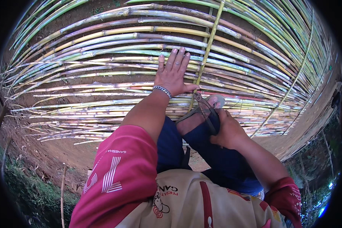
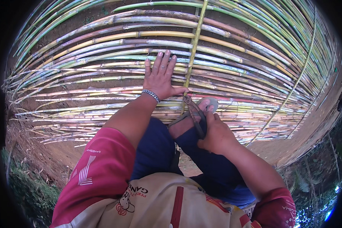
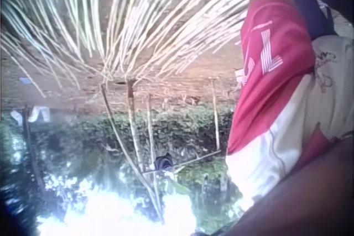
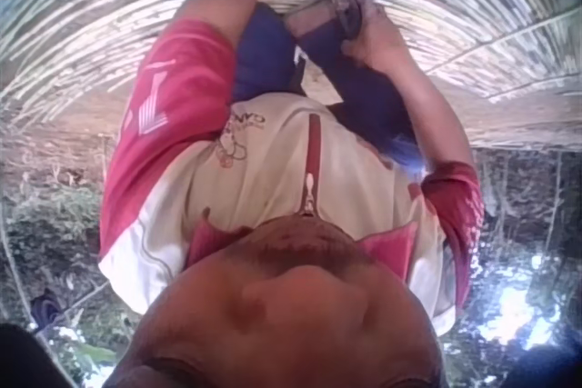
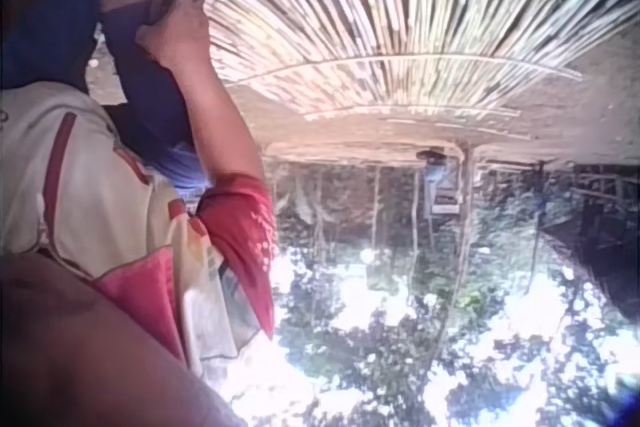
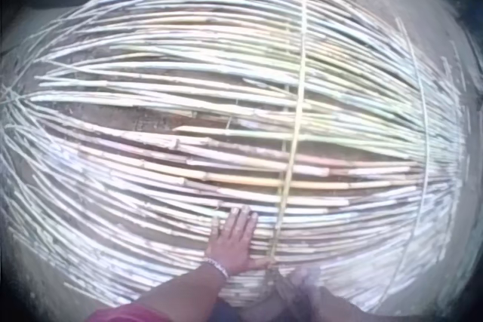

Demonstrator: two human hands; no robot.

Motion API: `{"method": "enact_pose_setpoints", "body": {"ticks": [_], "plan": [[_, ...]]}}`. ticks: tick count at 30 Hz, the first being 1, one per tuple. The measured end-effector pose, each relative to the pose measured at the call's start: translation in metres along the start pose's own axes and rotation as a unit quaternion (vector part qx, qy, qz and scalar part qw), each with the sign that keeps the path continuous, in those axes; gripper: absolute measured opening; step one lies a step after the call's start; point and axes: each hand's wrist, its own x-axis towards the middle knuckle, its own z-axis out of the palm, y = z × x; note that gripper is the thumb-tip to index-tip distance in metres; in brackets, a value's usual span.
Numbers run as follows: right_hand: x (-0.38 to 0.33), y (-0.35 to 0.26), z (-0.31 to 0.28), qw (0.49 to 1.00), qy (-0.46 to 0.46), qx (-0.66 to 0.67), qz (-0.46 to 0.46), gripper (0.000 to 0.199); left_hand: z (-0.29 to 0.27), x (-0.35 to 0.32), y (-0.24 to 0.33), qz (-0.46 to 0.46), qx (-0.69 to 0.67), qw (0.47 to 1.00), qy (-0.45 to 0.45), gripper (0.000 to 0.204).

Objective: The person sits on the ground and weaves thin bamboo strips into a larger bamboo mat structure. They use their hands to interlace the strips and a metal tool to tighten the weave and secure the structure.

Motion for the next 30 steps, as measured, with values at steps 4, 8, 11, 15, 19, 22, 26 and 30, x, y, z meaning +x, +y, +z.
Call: {"method": "enact_pose_setpoints", "body": {"ticks": [4, 8, 11, 15, 19, 22, 26, 30], "plan": [[-0.003, 0.004, -0.001, 0.950, 0.059, -0.305, -0.020, 0.076, 0.005, -0.002, -0.001, 0.002, 0.030, 1.000, 0.003, 0.132], [-0.001, 0.023, -0.004, 0.901, 0.148, -0.401, -0.077, 0.067, 0.003, 0.000, 0.000, -0.005, 0.021, 1.000, -0.008, 0.133], [0.002, 0.020, -0.003, 0.913, 0.130, -0.381, -0.066, 0.065, 0.002, 0.000, 0.001, -0.003, 0.027, 1.000, -0.001, 0.134], [0.001, 0.026, 0.012, 0.949, 0.097, -0.295, -0.054, 0.060, -0.001, -0.003, 0.004, -0.006, 0.026, 1.000, -0.013, 0.133], [-0.007, 0.017, 0.014, 0.989, 0.065, -0.120, -0.053, 0.059, 0.004, -0.002, 0.000, 0.006, 0.029, 0.999, 0.030, 0.131], [-0.003, 0.022, 0.017, 0.998, 0.029, 0.034, -0.054, 0.055, -0.012, 0.002, 0.008, -0.004, 0.046, 0.999, -0.015, 0.128], [-0.002, 0.018, 0.017, 0.997, 0.042, 0.044, -0.054, 0.050, -0.010, -0.001, 0.007, 0.006, 0.032, 0.999, 0.022, 0.126], [0.001, 0.018, 0.021, 0.998, 0.055, 0.008, -0.042, 0.049, -0.002, 0.003, 0.008, 0.091, -0.098, 0.976, 0.170, 0.108]]}}
